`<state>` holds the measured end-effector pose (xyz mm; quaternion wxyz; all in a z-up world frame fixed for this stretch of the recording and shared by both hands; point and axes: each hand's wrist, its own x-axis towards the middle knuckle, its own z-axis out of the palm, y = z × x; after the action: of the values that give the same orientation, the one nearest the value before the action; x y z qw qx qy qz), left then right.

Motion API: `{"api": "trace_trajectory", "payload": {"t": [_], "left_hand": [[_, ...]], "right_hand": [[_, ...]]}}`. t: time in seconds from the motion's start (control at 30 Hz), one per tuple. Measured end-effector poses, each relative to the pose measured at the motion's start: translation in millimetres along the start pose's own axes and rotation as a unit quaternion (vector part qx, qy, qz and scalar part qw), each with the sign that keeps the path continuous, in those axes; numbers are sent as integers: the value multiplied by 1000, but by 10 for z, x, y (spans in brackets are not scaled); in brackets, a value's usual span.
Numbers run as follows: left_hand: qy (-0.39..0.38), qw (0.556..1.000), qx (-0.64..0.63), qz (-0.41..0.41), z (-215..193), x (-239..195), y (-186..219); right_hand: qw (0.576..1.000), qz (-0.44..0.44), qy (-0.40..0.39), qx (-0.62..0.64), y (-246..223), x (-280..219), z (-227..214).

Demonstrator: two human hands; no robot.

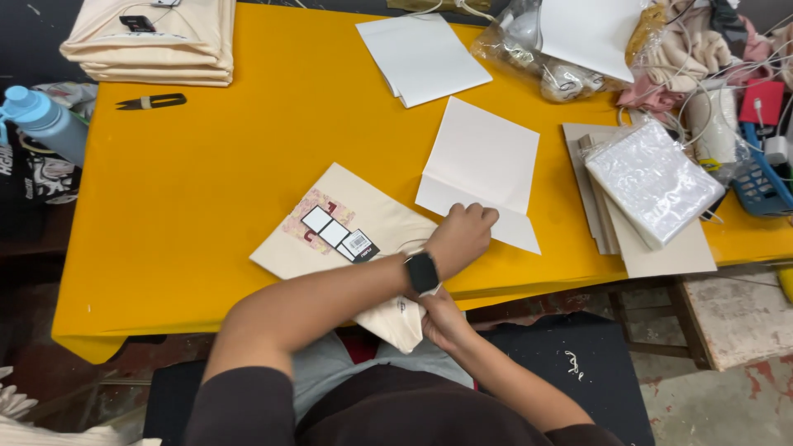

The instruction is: Folding t-shirts and placing them into plastic packaging bags on a work table.

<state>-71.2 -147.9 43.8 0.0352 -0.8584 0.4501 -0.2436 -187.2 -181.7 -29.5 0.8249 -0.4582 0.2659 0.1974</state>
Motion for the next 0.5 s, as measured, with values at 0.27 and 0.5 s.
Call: {"api": "trace_trajectory", "payload": {"t": [0.27, 0.5], "left_hand": [[-47, 976, -131, -168, -426, -505, -1676], [-24, 926, -279, -254, -276, -2231, -2856]], "right_hand": [[979, 26, 89, -181, -1052, -624, -1012], [969, -53, 151, -190, -2033, -1071, -3237]]}}
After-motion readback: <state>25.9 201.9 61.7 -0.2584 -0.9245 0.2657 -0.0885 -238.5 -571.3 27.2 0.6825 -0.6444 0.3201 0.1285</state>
